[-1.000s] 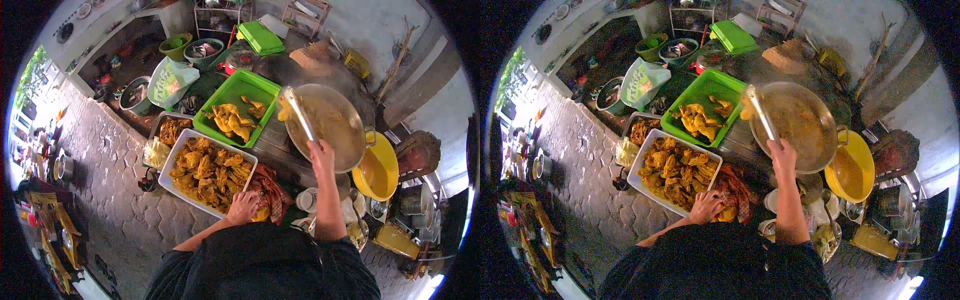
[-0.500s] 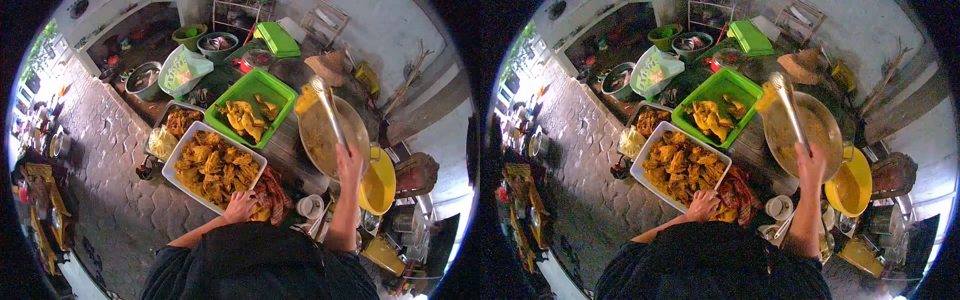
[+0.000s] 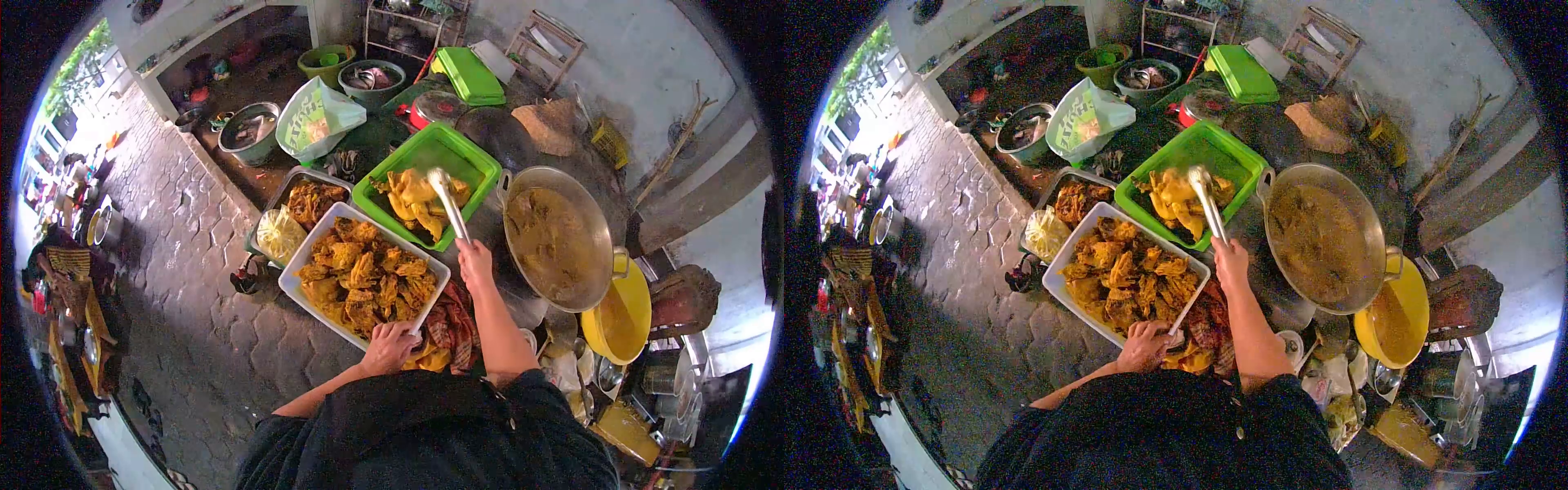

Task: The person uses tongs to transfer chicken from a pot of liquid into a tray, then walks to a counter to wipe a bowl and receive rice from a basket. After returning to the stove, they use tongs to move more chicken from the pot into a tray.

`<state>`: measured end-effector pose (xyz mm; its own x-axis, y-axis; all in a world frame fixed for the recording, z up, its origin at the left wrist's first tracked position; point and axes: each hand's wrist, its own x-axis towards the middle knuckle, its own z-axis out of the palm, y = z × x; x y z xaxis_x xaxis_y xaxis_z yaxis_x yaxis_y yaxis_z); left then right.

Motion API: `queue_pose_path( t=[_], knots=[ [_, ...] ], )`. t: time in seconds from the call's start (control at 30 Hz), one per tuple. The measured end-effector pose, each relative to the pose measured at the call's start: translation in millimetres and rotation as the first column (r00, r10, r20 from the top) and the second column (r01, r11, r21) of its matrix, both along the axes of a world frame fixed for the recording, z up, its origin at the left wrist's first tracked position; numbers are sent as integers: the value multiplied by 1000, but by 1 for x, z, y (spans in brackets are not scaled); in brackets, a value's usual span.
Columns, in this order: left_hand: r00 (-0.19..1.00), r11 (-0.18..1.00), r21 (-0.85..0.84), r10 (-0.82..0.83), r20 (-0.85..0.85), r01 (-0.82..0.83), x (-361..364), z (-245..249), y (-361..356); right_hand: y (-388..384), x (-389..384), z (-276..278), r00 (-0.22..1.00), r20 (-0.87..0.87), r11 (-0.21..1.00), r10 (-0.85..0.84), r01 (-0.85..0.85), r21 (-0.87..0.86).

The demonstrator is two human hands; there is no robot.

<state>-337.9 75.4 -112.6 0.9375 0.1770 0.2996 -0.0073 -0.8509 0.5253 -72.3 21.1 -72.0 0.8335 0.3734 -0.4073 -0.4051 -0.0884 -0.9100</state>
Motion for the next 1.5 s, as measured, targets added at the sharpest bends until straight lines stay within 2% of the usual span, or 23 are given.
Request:
queue_pose_path(
  t=[0.07,0.13,0.17,0.23,0.37,0.4,0.5,0.6,0.67,0.73,0.77,0.8,0.87,0.9,0.97,1.0,1.07,1.1,1.17,1.3,1.4,1.47,1.5],
  knots=[
    [1000,1000,-3,11,-2,-11,-5,-2,3,-10,0,-11,999,-19,1000,-28,28,-7],
    [997,998,-2,57,-54,-57,-8,-5,3,-26,-2,-9,1000,19,991,-21,23,-135],
    [997,999,-6,46,-54,-47,-9,-6,2,-33,0,-7,999,19,990,-31,34,-139],
    [996,999,-19,37,-76,-39,-5,-5,1,-48,5,-4,981,83,894,174,-122,-431],
    [999,999,-43,-32,-40,30,7,6,-7,-76,-2,-10,955,212,820,205,-50,-569],
    [997,997,-48,-63,-33,62,11,1,-9,-89,7,-25,916,237,798,324,-130,-589],
    [997,996,51,-78,-11,78,18,-18,-18,-110,-32,46,995,-50,963,85,-94,-254],
    [988,988,44,-150,-27,151,24,-4,-22,-144,-41,73,997,-77,996,13,-20,-92],
    [980,980,36,-196,-20,197,28,-7,-24,-171,-38,81,999,-40,998,-36,34,-46],
    [979,977,62,-202,-12,202,32,-9,-26,-200,-29,96,993,75,978,-87,99,-182],
    [978,976,64,-209,-15,210,33,-9,-28,-215,-21,91,962,249,892,-108,205,-403],
    [976,976,59,-209,-54,212,34,-8,-30,-230,-10,92,903,422,772,77,214,-599],
    [973,974,55,-213,-94,218,36,-5,-33,-244,-8,118,796,536,594,280,295,-748],
    [970,973,52,-221,-104,227,37,-4,-34,-255,-2,117,797,537,595,276,297,-746],
    [967,970,54,-228,-117,236,38,-4,-35,-270,10,111,631,514,424,581,304,-853],
    [968,974,46,-215,-128,222,38,-5,-36,-269,14,109,633,515,427,578,303,-852],
    [968,976,39,-208,-140,216,38,-7,-38,-265,24,107,597,392,291,699,263,-920],
    [971,979,37,-191,-147,198,38,-9,-38,-260,31,103,601,394,291,695,266,-919],
    [971,981,36,-181,-154,188,37,-16,-39,-247,46,83,589,242,117,771,243,-963],
    [979,976,98,-184,-85,192,40,-25,-41,-222,72,43,652,250,93,716,266,-960],
    [977,978,96,-174,-121,186,41,-18,-43,-215,109,13,676,318,120,665,323,-939],
    [973,980,85,-167,-162,182,40,-17,-45,-210,131,5,630,432,204,646,403,-892],
    [969,978,90,-168,-181,186,40,-18,-47,-207,137,14,632,428,207,646,394,-895]
  ],
)
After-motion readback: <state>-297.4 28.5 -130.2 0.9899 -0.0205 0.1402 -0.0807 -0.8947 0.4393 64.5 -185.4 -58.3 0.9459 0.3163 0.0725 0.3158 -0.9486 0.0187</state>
